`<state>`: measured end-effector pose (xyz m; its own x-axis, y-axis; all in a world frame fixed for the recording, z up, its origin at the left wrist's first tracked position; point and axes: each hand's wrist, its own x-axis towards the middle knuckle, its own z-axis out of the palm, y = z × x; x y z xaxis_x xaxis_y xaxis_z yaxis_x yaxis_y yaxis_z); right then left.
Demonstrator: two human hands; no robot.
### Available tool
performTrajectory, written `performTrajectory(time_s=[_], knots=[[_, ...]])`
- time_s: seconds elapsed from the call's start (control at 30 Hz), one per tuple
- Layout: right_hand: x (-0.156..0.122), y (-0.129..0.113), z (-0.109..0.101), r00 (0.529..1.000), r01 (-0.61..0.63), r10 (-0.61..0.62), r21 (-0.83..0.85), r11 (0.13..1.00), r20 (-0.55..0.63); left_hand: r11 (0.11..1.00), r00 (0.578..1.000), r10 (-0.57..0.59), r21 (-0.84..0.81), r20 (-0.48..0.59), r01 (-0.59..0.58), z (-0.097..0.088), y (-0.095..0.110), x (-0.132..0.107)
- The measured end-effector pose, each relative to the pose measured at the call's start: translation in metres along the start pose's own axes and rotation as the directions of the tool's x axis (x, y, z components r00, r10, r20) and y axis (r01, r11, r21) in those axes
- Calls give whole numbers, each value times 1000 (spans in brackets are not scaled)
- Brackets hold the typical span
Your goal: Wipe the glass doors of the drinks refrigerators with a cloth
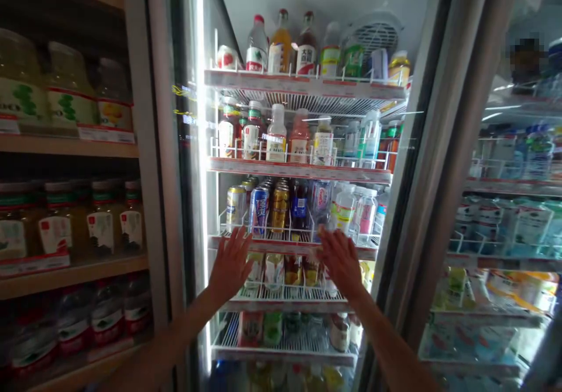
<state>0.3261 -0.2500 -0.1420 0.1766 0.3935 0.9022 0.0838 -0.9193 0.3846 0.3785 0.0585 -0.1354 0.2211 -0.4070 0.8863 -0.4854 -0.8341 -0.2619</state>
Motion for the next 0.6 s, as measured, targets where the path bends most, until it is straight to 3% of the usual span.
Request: performTrajectory(time_s=[0.07, 0.13, 0.17, 0.27, 0.33, 0.37, 0.43, 0.5, 0.53, 0.6], knots=[[1, 17, 0, 967, -222, 211, -67, 973, -142, 1000, 1000, -9, -19, 14, 10, 0, 2, 0], [5, 16, 3, 905, -370, 345, -60, 927, -248, 999, 1000, -19, -38, 21, 20, 0, 5, 0], [6, 10, 6, 900, -375, 353, -41, 926, -254, 999, 999, -28, -46, 20, 29, 0, 6, 0], [8, -4, 9, 976, -192, 192, 17, 981, -106, 996, 998, -60, -60, -13, 59, 3, 8, 0], [5, 2, 5, 983, -168, 168, 12, 986, -75, 996, 997, -73, -62, -37, 71, 6, 9, 0], [3, 10, 2, 967, -228, 225, -7, 974, -123, 996, 996, -74, -60, -43, 71, 7, 9, 0], [1, 26, -3, 887, -398, 377, -26, 917, -268, 996, 997, -70, -51, -44, 68, 10, 10, 0], [3, 31, -3, 832, -467, 437, -6, 884, -340, 997, 996, -67, -39, -53, 65, 12, 11, 0], [5, 28, -2, 844, -444, 421, 7, 896, -332, 997, 995, -70, -36, -65, 67, 13, 11, 1], [7, 20, 1, 923, -300, 299, 33, 953, -241, 996, 992, -84, -38, -95, 81, 15, 13, 1]])
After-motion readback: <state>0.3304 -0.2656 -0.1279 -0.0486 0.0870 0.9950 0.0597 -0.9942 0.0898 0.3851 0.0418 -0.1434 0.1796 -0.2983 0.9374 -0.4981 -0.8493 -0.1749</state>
